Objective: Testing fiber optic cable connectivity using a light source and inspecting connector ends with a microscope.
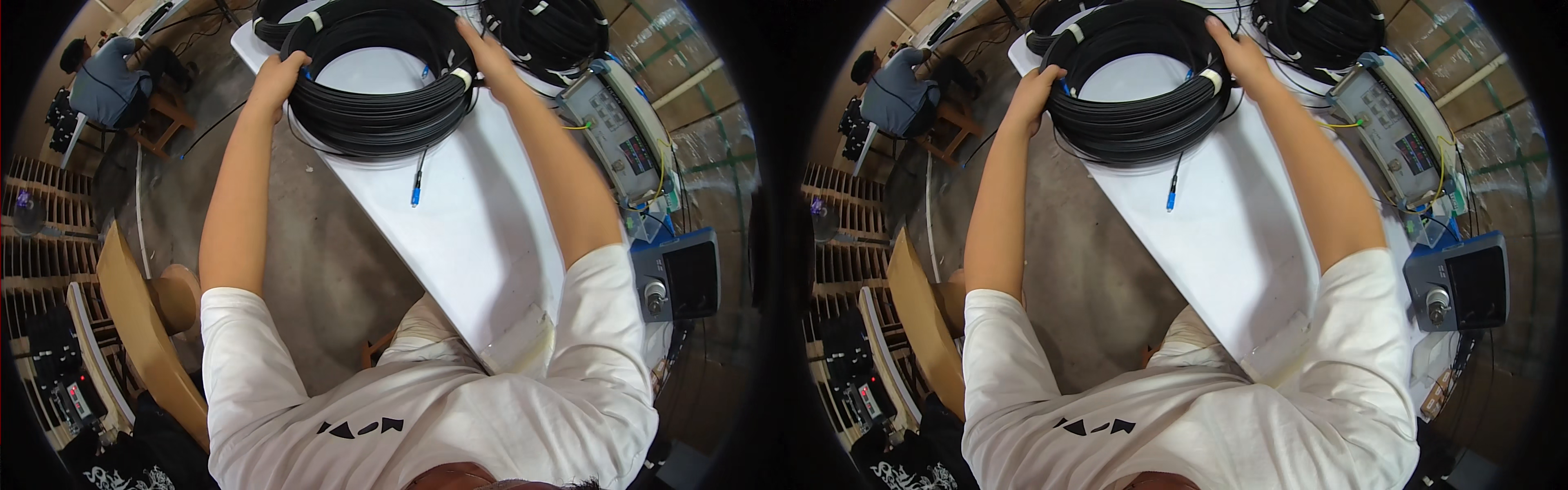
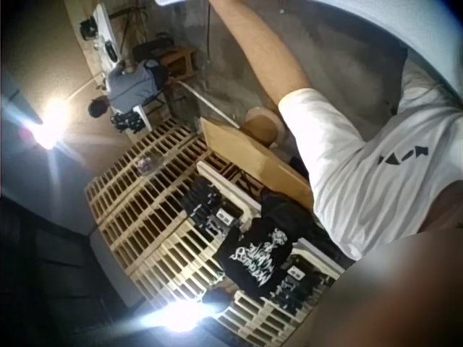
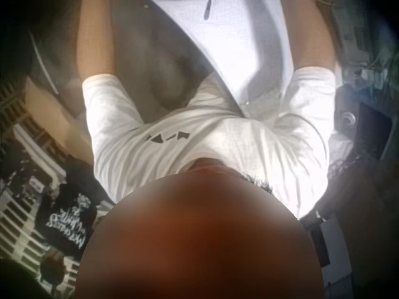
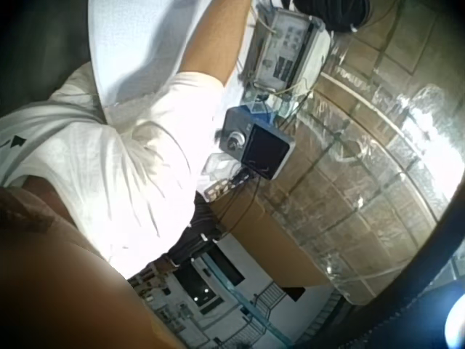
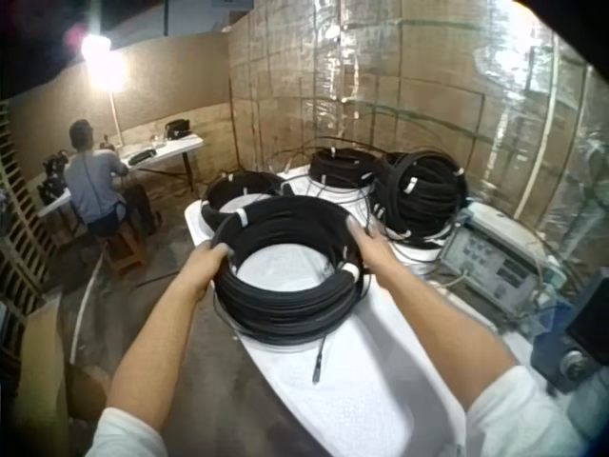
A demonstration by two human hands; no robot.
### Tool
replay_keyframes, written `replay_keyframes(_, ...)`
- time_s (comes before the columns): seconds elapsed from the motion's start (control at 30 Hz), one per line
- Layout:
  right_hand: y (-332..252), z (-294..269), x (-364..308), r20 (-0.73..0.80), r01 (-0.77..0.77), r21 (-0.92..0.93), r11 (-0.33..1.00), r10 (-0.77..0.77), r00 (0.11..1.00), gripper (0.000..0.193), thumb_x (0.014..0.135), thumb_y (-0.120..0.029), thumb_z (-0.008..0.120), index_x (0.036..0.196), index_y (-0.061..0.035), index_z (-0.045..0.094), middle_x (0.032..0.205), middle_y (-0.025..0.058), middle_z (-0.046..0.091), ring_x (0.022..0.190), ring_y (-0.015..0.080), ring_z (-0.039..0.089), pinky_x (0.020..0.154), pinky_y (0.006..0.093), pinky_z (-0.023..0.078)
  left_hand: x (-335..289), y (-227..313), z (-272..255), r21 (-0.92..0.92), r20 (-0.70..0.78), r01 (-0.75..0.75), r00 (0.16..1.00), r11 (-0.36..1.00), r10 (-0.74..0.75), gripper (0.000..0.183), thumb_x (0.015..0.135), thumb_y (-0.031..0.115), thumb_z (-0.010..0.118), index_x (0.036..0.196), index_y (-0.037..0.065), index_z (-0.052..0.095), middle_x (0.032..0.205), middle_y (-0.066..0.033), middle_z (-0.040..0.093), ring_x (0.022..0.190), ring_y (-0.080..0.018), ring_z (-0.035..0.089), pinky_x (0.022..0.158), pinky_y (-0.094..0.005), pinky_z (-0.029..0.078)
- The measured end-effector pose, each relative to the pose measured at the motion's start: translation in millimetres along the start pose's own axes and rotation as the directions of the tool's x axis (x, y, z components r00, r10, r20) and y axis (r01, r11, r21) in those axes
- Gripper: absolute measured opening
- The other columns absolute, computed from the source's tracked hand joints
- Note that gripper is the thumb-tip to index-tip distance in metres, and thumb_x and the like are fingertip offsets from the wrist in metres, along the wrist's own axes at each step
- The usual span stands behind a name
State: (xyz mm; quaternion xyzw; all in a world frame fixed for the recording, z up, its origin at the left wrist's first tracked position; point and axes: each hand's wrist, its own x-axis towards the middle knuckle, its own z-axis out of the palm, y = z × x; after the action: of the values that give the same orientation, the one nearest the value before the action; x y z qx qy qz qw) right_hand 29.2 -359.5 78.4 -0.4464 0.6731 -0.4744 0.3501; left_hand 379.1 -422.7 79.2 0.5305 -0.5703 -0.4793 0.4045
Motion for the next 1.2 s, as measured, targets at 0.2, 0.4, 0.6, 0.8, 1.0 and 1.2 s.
replay_keyframes(0.2,59.5,108.0,-121.0,-0.461,0.289,0.265,0.92,-0.142,0.876,0.085,0.105,-0.055,0.048,0.153,0.0128,0.03,0.154,0.0329,0.041,0.146,0.0398,0.039,0.121,0.0416,0.029,-0.1,-0.8,-21.1,-0.157,0.02,0.083,0.996,0.984,-0.081,0.053,0.079,0.02,0.072,0.121,-0.01,0.063,0.107,-0.0164,0.072,0.094,-0.0239,0.068,0.09,-0.0337,0.052)
replay_keyframes(0.4,46.0,145.6,-118.3,-0.641,0.365,0.208,0.908,-0.155,0.752,0.088,0.108,-0.055,0.038,0.155,0.0152,0.017,0.165,0.0338,0.017,0.155,0.0446,0.016,0.127,0.046,0.013,9.3,-2.1,-18.1,-0.191,0.04,0.117,0.993,0.975,-0.111,0.039,0.078,0.009,0.068,0.111,-0.01,0.063,0.091,-0.0131,0.07,0.077,-0.0224,0.067,0.075,-0.0329,0.054)
replay_keyframes(0.6,41.4,138.5,-92.9,-0.699,0.439,0.213,0.873,-0.178,0.693,0.083,0.108,-0.055,0.035,0.153,0.0149,0.026,0.161,0.034,0.027,0.151,0.0451,0.026,0.125,0.0451,0.02,-2.2,2.8,-13.8,-0.112,0.061,0.083,0.995,0.99,-0.077,0.037,0.078,0.013,0.07,0.107,-0.01,0.064,0.087,-0.0099,0.067,0.076,-0.019,0.062,0.074,-0.0306,0.05)
replay_keyframes(0.8,47.9,134.4,-84.5,-0.674,0.451,0.258,0.855,-0.175,0.718,0.079,0.109,-0.053,0.034,0.152,0.0134,0.03,0.159,0.0315,0.033,0.148,0.044,0.032,0.123,0.043,0.026,-14.7,-0.6,-7.7,-0.089,0.007,0.033,0.999,0.995,-0.033,0.039,0.081,0.02,0.07,0.106,-0.01,0.065,0.09,-0.0077,0.067,0.078,-0.0161,0.059,0.074,-0.0288,0.046)
replay_keyframes(1.0,53.2,98.9,-101.8,-0.445,0.299,0.178,0.937,-0.195,0.874,0.087,0.107,-0.059,0.037,0.156,0.0114,0.024,0.164,0.031,0.024,0.154,0.0421,0.022,0.126,0.0424,0.018,-21.1,7.6,4.7,-0.102,-0.066,0.055,0.996,0.993,-0.062,0.048,0.085,0.029,0.071,0.115,-0.008,0.066,0.095,-0.0092,0.07,0.078,-0.0175,0.063,0.072,-0.029,0.049)
replay_keyframes(1.2,101.8,8.2,-135.7,-0.474,0.288,0.083,0.954,-0.217,0.853,0.074,0.099,-0.044,0.066,0.151,0.0033,0.043,0.152,0.0261,0.049,0.137,0.0335,0.051,0.112,0.0392,0.042,-23.4,12.2,45.5,0.373,-0.417,-0.446,0.703,0.814,0.576,0.062,0.086,0.034,0.081,0.13,-0.005,0.062,0.123,-0.0188,0.068,0.111,-0.0277,0.066,0.099,-0.0376,0.05)
